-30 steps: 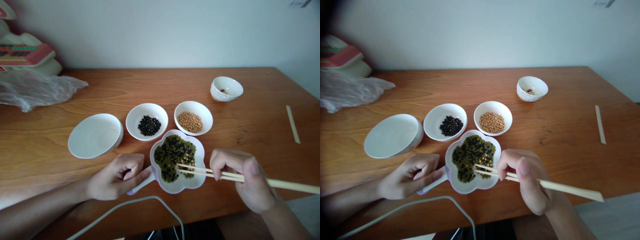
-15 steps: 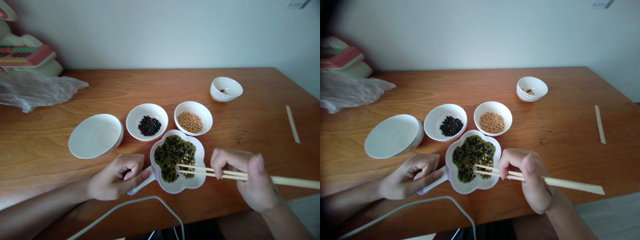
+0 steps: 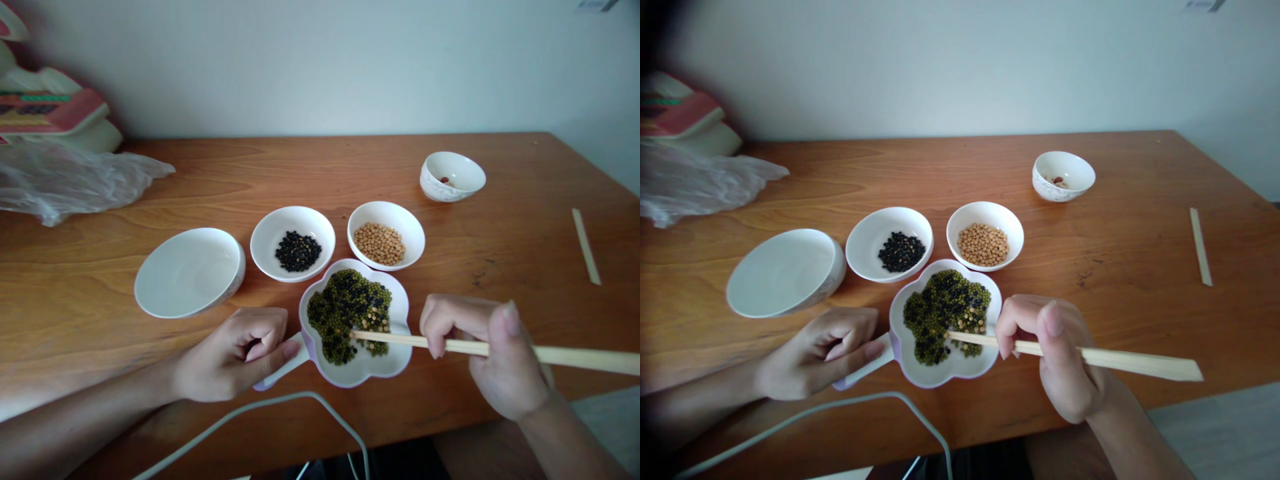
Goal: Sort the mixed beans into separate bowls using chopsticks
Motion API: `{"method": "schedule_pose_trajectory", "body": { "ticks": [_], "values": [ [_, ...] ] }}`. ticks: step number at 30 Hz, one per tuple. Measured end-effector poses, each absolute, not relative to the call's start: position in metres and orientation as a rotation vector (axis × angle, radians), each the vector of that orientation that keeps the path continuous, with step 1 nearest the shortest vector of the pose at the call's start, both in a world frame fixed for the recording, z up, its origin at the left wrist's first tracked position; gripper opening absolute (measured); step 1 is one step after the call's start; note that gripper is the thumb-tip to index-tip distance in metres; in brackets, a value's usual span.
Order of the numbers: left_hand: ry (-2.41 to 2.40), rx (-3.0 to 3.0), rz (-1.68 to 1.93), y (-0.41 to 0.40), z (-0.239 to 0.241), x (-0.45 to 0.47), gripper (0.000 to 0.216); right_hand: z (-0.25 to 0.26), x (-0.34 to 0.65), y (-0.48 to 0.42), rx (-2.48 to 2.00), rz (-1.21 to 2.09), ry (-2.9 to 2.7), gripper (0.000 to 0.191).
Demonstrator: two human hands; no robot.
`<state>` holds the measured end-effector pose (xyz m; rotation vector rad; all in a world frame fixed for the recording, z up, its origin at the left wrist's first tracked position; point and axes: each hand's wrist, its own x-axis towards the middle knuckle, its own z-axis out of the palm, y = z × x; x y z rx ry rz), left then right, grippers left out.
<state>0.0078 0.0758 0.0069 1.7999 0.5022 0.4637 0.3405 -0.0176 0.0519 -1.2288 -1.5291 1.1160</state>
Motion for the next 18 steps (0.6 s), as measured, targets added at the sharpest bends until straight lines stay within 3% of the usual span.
{"method": "schedule_pose_trajectory", "body": {
  "ticks": [18],
  "values": [
    [0.501, 1.815, 0.468, 0.0758, 0.0058, 0.0075, 0.043, 0.0483, 0.3428, -0.0191, -1.213, 1.144, -1.534, 0.070]
  ]
}}
